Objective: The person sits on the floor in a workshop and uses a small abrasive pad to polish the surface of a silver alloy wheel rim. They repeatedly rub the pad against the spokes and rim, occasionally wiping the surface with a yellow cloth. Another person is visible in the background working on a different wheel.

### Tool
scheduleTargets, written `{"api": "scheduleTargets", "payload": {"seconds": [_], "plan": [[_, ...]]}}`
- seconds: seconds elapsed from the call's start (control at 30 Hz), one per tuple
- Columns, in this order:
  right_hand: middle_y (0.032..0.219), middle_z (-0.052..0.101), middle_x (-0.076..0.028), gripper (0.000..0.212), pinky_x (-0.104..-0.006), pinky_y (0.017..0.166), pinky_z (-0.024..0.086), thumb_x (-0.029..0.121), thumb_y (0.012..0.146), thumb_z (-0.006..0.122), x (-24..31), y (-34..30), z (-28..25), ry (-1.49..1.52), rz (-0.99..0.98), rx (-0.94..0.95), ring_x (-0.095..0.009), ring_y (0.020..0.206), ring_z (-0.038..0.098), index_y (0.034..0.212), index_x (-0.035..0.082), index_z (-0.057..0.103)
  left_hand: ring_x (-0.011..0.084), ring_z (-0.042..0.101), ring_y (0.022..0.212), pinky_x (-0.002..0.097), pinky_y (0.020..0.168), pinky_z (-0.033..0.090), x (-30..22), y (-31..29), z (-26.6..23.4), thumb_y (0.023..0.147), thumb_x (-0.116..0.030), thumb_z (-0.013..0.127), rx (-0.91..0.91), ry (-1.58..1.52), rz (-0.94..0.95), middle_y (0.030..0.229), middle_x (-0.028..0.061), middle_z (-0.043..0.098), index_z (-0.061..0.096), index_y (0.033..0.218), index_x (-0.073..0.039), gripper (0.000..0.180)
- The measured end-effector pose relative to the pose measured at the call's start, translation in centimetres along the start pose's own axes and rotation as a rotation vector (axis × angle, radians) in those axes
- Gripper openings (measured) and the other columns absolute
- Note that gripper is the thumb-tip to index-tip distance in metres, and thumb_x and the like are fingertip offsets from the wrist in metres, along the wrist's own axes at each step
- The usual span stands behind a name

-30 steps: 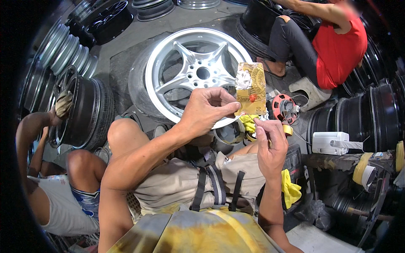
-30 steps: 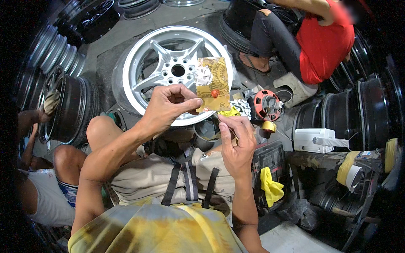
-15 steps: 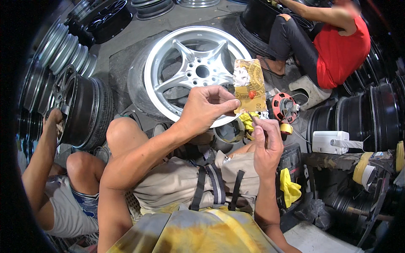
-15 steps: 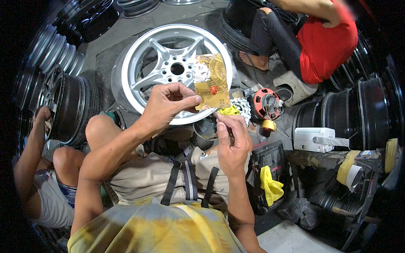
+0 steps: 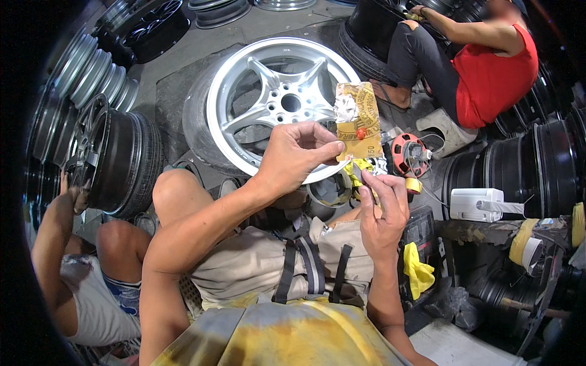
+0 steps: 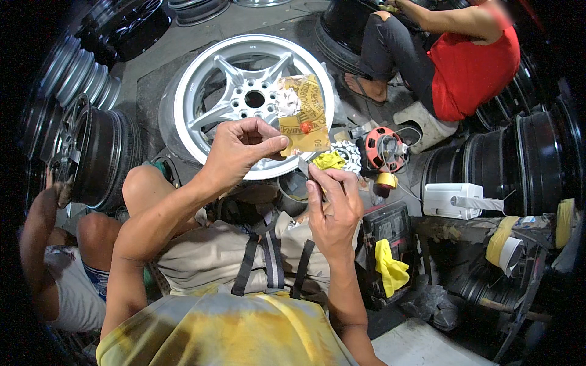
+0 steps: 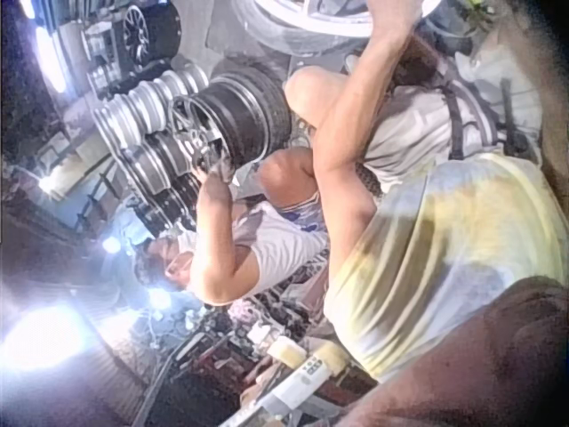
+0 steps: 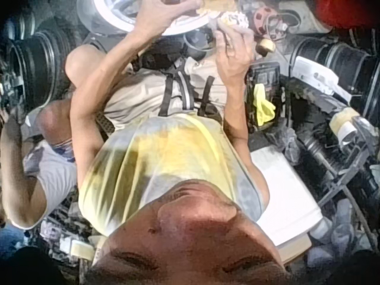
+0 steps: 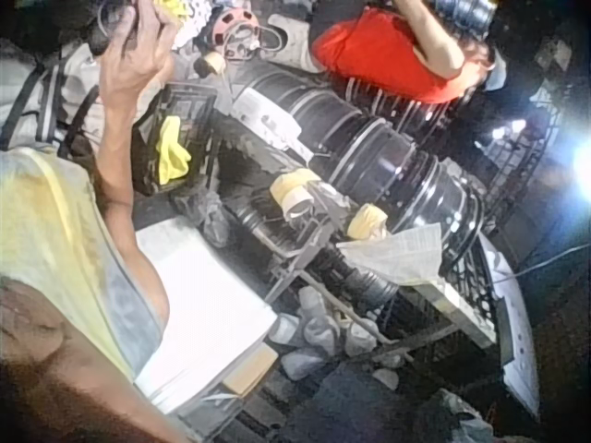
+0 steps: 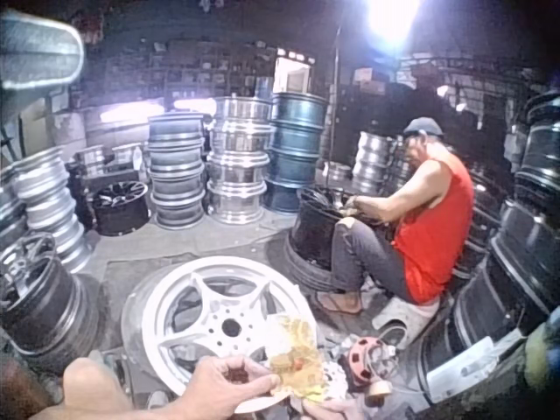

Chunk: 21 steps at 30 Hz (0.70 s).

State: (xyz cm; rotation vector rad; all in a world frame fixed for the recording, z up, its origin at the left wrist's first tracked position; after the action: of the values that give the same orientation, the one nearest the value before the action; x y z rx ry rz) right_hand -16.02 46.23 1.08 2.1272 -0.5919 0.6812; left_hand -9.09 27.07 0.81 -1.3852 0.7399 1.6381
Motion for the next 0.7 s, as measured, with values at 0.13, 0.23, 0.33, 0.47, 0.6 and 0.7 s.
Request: {"api": "scheduleTargets", "payload": {"seconds": [0.13,0.23,0.33,0.47,0.6,0.7], "plan": [[0.095,0.063,-0.012,0.026,-0.0366,0.075,0.051,0.0,0.086,0.073,-0.12,0.1,0.31,0.025,0.017,-0.001,-0.026,0.084,0.064,0.112,0.001,0.074,0.0117,0.069,0.08,0.0258,0.076,0.058,0.01,-0.17,0.1,0.091,-0.008,0.076,0.0,0.043,0.039,0.088,0.0087,0.072,0.071,0.096,0.003,0.013],[0.095,0.063,-0.011,0.025,-0.036,0.074,0.051,0.001,0.087,0.073,-0.06,0.07,0.39,0.032,0.036,0.023,-0.025,0.084,0.065,0.112,0.002,0.074,0.0117,0.069,0.08,0.0258,0.075,0.059,-0.01,-0.1,0.1,0.091,-0.008,0.075,0.002,0.072,0.054,0.088,0.0089,0.072,0.071,0.096,0.003,0.013],[0.095,0.063,-0.011,0.025,-0.0355,0.074,0.051,0.002,0.087,0.073,-0.39,0.06,0.14,0.043,0.047,0.009,-0.025,0.085,0.065,0.112,0.002,0.074,0.0117,0.069,0.08,0.026,0.075,0.059,0.13,-0.13,0.0,0.091,-0.008,0.075,0.001,0.078,0.061,0.088,0.009,0.072,0.071,0.096,0.004,0.013],[0.095,0.064,-0.011,0.023,-0.0353,0.075,0.052,0.002,0.088,0.073,0.18,0.35,0.38,0.068,0.072,0.027,-0.024,0.086,0.065,0.111,0.002,0.075,0.0123,0.07,0.08,0.0268,0.075,0.059,0.12,-0.07,0.11,0.091,-0.008,0.075,0.011,0.078,0.064,0.087,0.0092,0.072,0.071,0.095,0.004,0.014],[0.096,0.064,-0.011,0.023,-0.035,0.077,0.052,0.0,0.088,0.071,-0.38,0.24,0.0,0.068,0.058,0.028,-0.024,0.087,0.065,0.111,0.002,0.074,0.0124,0.07,0.08,0.0269,0.075,0.059,-0.12,-0.23,0.25,0.091,-0.008,0.075,0.011,0.069,0.057,0.088,0.0096,0.073,0.071,0.096,0.004,0.014],[0.097,0.064,-0.012,0.024,-0.0354,0.079,0.052,-0.001,0.088,0.071,0.15,0.45,0.31,0.094,0.099,0.071,-0.024,0.09,0.064,0.112,0.001,0.074,0.0123,0.07,0.08,0.0266,0.075,0.059,0.19,-0.2,0.11,0.091,-0.008,0.075,0.013,0.061,0.056,0.088,0.0098,0.073,0.071,0.096,0.004,0.014]]}}
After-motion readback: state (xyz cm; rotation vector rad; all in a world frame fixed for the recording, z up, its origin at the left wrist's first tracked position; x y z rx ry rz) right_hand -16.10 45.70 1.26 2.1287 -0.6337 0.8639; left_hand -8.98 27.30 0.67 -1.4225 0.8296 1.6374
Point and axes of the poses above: each hand's wrist, its own y-axis towards the middle knuckle, its own z-axis out of the palm, x = y × z, the point moved 4 cm from there along y, towards the middle knuckle
